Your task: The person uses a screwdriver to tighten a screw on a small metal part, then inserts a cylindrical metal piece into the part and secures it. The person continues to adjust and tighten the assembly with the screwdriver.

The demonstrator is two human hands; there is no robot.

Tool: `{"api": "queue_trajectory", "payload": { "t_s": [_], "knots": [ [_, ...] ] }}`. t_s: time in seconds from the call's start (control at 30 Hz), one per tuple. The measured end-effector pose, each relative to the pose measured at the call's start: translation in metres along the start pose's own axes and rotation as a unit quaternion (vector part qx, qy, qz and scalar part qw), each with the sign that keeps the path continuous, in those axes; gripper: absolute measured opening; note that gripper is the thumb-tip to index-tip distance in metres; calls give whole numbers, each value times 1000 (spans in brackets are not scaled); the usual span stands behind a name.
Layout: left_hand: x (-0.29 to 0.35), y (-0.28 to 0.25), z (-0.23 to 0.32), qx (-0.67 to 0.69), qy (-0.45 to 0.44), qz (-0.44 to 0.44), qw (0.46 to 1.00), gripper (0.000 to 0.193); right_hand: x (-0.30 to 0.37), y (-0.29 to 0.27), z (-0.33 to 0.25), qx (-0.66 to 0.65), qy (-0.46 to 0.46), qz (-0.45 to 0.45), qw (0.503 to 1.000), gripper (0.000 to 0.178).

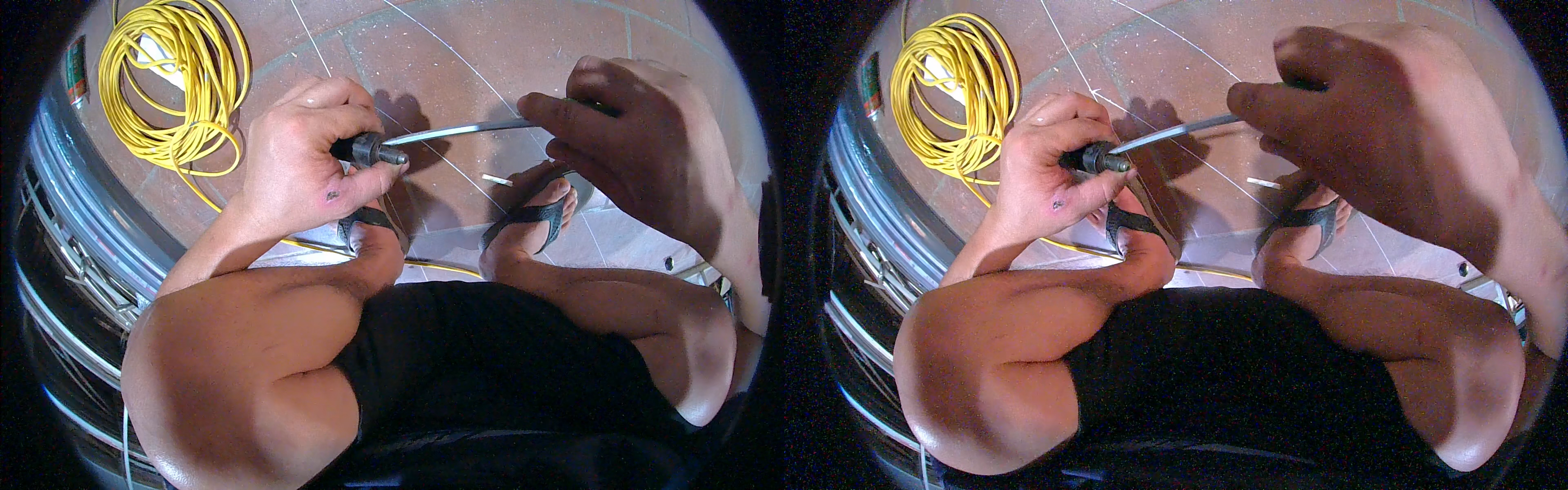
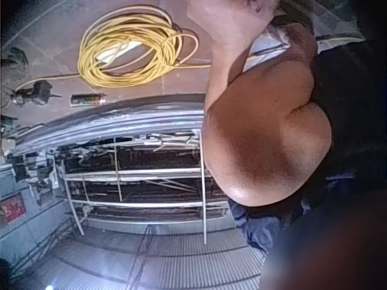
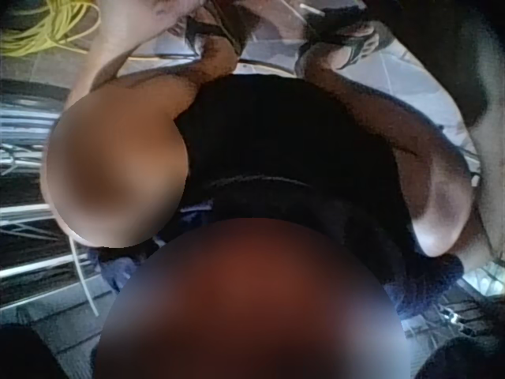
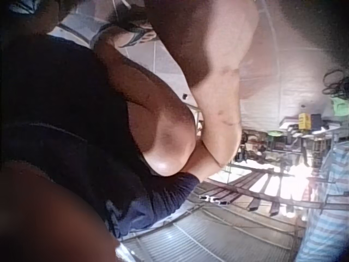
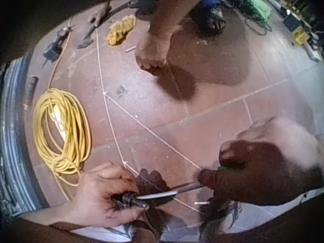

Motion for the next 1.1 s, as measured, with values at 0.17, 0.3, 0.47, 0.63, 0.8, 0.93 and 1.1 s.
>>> {"api": "queue_trajectory", "payload": {
  "t_s": [0.17,0.3,0.47,0.63,0.8,0.93,1.1],
  "knots": [
    [-1,0,1,-10,14,-9,1000,28,-5,1,-14,36,15,4,999,43],
    [2,0,4,-23,4,-37,999,30,-3,-11,-29,95,-10,17,995,46],
    [3,0,4,-34,-8,-42,999,28,-7,-10,-28,0,11,10,1000,49],
    [4,-1,5,-52,12,-30,998,31,-7,-1,-15,-54,19,-30,998,43],
    [5,3,3,-38,3,-30,999,27,-3,8,-9,-90,39,-73,993,37],
    [5,3,-5,43,41,-19,998,30,0,14,1,-141,9,-37,989,36],
    [6,-2,-9,222,39,66,972,35,3,25,32,-252,-12,60,966,35]
  ]
}}
Point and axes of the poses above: each hand's wrist, its own x-axis away from the middle knuckle, its own y-axis out of the palm, z = x × y, the point moved 3 cm from there along -x, towards the middle knuckle, and after that the axes turned 5 degrees about -z, right-handed, at the moved point
